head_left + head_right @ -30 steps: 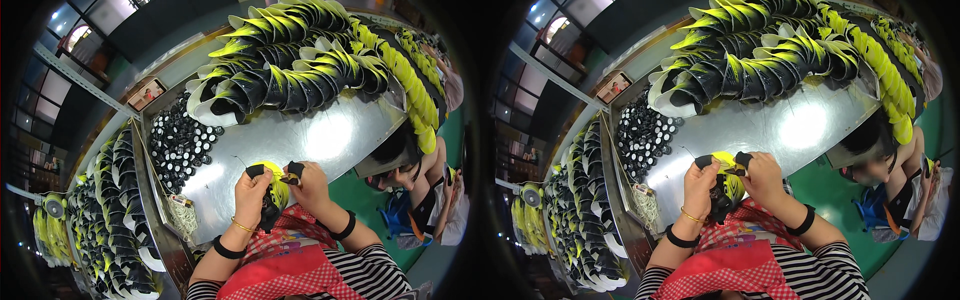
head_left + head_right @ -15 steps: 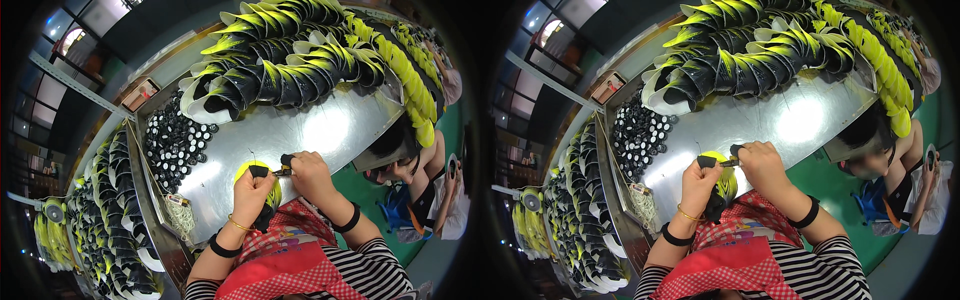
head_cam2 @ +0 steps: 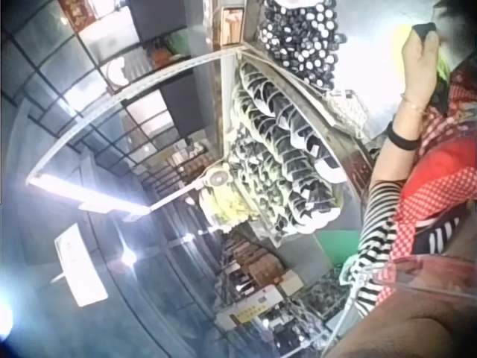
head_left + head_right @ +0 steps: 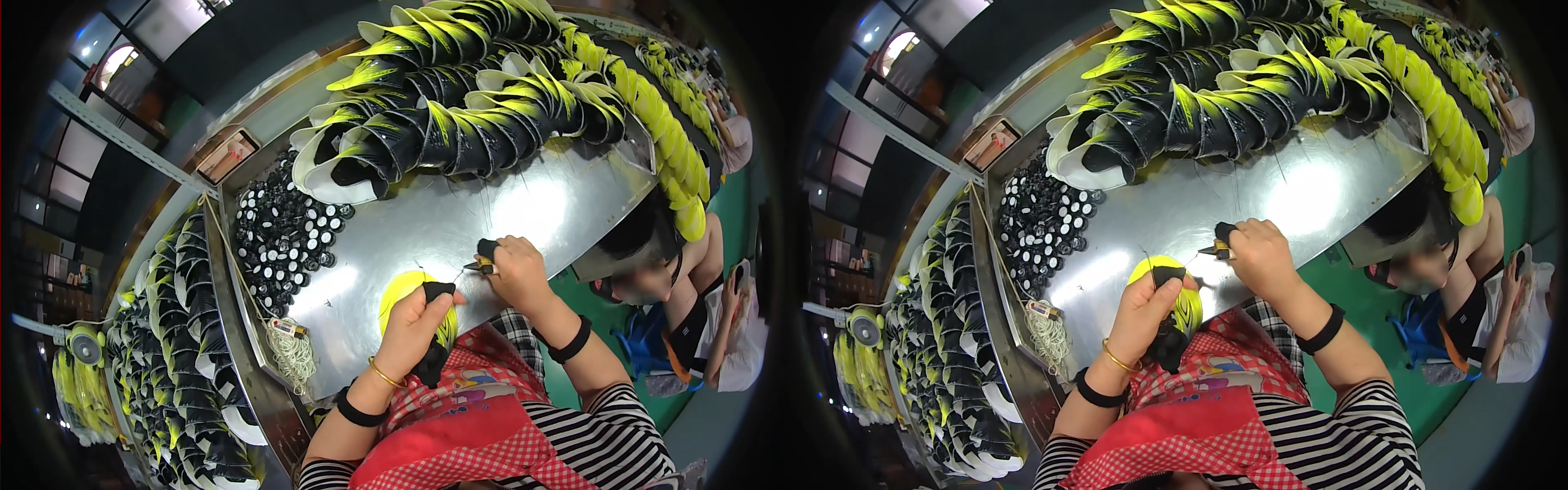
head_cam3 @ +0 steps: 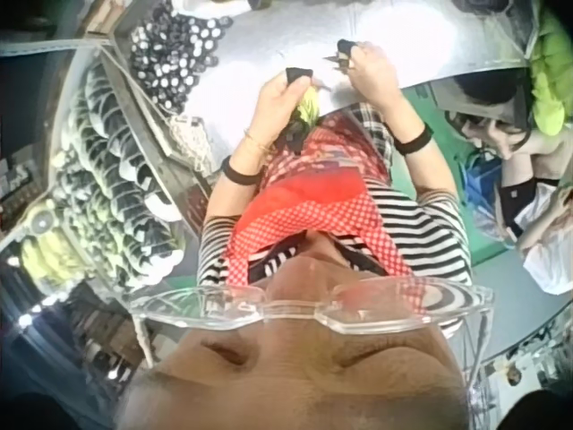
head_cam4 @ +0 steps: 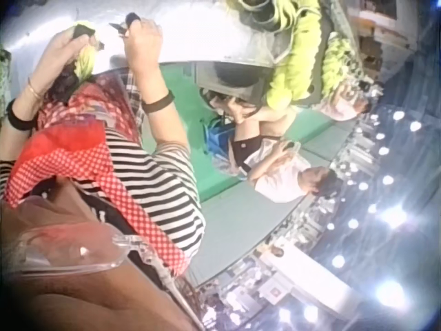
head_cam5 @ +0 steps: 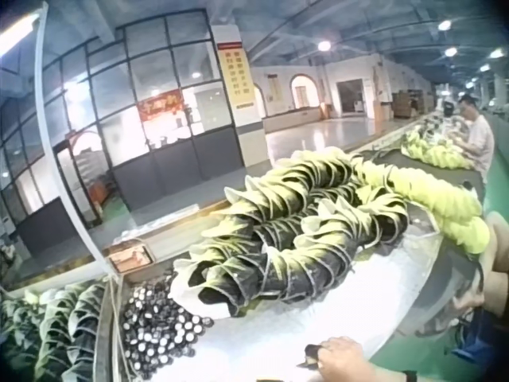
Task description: Trimming and inspecting shoe upper components at a manufacturing workstation.
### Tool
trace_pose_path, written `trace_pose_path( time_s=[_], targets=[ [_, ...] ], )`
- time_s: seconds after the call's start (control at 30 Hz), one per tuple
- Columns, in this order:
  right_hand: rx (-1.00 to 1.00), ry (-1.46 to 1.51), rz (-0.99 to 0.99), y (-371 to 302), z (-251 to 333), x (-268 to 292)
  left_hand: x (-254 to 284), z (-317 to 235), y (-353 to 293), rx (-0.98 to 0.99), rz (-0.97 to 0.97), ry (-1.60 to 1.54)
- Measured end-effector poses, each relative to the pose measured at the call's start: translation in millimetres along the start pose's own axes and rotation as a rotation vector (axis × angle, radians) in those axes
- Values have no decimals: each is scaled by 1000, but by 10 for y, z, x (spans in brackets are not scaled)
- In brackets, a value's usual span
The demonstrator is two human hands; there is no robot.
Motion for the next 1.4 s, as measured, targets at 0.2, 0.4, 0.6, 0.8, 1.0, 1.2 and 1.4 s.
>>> trace_pose_path(
  time_s=[0.2,0.4,0.6,0.8,1.0,1.2,1.4],
  targets=[
    [-83,145,-79,137,115,99,-39,-187,111,-119,51,-108],
    [-51,234,-41,297,396,181,-53,-257,105,-50,123,16],
    [-45,230,18,281,452,130,-72,-301,79,-124,117,177],
    [-44,260,-19,200,401,91,-64,-269,76,-114,88,233],
    [-44,259,13,174,411,106,-64,-263,72,-123,71,185],
    [-159,405,62,161,454,259,11,-277,54,-62,79,102],
    [-329,910,397,29,445,188,12,-270,42,42,137,-12]
  ],
)
Point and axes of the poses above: each hand's wrist, its own y-axis towards the middle knuckle, its own x-axis out of the back of the hand, z = x × y, the point moved 3 cm from there along y, towards the middle knuckle, and after that the axes turned 11 degrees about -x, right-handed, at the moved point
